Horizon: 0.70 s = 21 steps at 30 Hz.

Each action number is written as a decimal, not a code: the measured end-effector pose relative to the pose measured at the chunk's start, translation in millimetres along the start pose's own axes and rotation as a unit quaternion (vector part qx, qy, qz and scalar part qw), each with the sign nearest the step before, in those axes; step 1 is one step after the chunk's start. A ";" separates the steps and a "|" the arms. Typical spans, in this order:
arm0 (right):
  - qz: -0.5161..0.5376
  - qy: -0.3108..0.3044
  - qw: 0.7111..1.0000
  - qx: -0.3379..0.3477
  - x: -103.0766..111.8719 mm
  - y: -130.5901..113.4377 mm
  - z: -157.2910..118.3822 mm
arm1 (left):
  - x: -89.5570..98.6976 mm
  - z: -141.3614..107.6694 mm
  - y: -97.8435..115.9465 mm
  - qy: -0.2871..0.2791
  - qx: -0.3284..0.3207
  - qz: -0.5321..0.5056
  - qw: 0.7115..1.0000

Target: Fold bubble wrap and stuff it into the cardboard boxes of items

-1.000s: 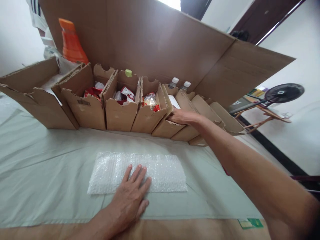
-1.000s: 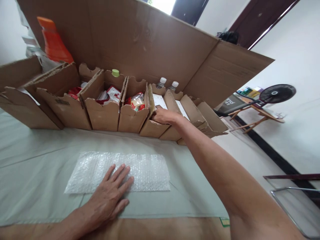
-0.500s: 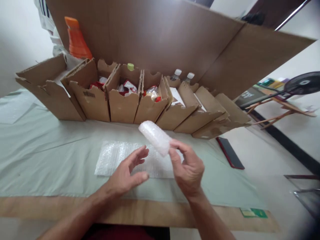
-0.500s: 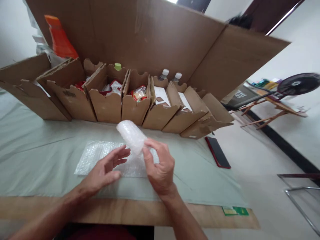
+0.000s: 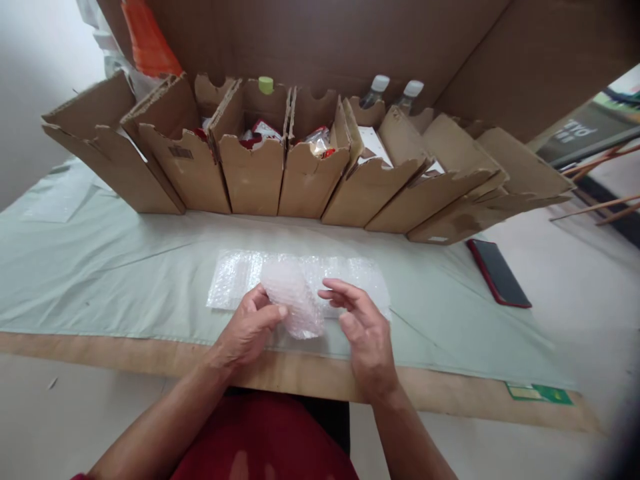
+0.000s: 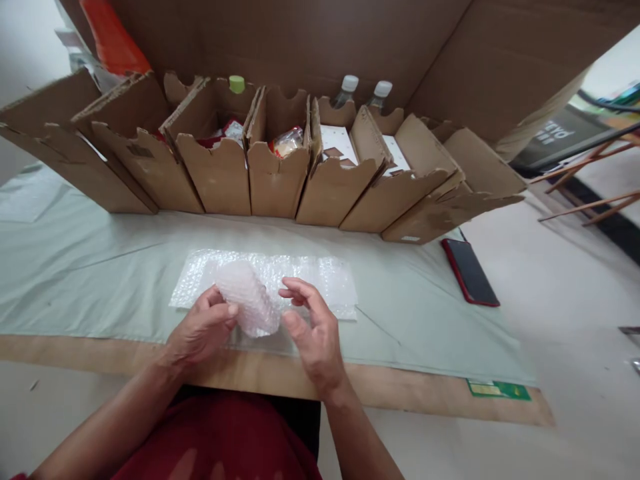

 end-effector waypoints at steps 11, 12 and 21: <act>-0.010 0.026 0.993 -0.119 0.0 11.7 -0.7 | 1.8 -8.1 -3.5 -0.059 -0.065 0.098 0.991; -0.013 0.055 0.993 -0.102 2.2 9.5 -1.6 | 3.3 -6.9 -4.4 -0.074 -0.060 0.065 0.993; 0.167 -0.002 0.972 -0.166 -0.2 -12.7 -12.6 | -7.7 -11.6 -26.6 -0.120 0.025 -0.022 0.992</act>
Point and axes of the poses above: each hand's wrist, its own z-axis towards the middle knuckle, its own x-axis out of the back of the hand, y = z × x, the point moved 1 cm from there along z, towards the middle knuckle, and after that the axes turned 11 degrees about y, right-handed, at the moved point
